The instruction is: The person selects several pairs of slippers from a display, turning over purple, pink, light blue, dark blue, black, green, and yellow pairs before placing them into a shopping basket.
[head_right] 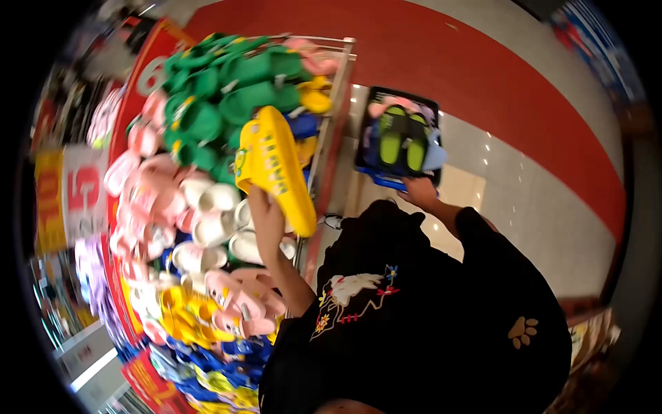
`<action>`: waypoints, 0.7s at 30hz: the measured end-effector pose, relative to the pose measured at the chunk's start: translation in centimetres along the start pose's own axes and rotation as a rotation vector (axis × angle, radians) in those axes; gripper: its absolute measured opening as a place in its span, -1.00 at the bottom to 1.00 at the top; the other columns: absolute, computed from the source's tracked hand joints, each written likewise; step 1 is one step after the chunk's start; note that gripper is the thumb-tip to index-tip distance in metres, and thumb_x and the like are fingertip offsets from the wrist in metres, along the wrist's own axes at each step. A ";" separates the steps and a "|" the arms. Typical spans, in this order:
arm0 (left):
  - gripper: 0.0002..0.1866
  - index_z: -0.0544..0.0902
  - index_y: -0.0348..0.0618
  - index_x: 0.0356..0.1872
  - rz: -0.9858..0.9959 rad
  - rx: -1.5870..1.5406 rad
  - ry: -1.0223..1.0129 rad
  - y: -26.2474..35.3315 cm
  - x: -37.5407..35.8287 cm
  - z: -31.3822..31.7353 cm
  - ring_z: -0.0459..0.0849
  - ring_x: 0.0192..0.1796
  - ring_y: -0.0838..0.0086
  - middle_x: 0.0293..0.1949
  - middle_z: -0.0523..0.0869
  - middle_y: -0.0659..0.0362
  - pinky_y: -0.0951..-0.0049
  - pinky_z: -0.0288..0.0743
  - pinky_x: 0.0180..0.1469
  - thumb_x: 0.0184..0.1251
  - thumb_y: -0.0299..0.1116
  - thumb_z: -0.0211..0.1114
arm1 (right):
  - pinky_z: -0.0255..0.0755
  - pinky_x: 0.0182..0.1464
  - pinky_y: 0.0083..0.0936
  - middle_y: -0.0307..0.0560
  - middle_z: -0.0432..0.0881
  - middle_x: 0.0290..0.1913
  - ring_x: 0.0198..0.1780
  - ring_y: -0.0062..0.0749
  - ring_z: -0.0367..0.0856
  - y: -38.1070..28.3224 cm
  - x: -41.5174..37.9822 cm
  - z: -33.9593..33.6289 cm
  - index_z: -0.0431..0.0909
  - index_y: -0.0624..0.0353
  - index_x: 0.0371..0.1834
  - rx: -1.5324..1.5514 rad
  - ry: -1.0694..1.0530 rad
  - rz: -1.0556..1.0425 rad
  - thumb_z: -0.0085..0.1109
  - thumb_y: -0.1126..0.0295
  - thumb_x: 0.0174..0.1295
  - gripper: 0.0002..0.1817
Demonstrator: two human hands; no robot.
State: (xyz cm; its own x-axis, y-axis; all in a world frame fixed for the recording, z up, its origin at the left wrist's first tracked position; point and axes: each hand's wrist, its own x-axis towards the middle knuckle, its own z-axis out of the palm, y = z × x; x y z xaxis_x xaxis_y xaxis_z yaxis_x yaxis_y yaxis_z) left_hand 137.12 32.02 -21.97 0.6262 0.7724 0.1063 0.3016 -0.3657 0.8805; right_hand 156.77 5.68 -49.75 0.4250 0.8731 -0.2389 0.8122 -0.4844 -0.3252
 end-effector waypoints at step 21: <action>-0.40 0.41 -0.03 0.24 0.050 0.846 -0.928 -22.3 -0.9 40.0 0.43 0.19 -0.16 0.19 0.38 -0.28 -0.07 0.32 0.20 0.20 -0.01 0.19 | 0.54 -0.32 -0.29 0.00 0.67 -0.45 -0.36 -0.15 0.69 1.7 -0.9 -1.6 0.59 0.21 -0.32 0.338 -0.108 -0.019 0.27 0.03 0.06 -0.59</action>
State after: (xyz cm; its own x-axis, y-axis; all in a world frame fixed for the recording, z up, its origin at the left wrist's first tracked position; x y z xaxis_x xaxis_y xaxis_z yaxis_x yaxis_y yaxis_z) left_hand 158.60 18.69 -60.20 0.8153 0.2182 -0.5364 0.4140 -0.8673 0.2765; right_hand 158.41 4.23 -48.58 0.3521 0.8797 -0.3196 0.6339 -0.4754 -0.6101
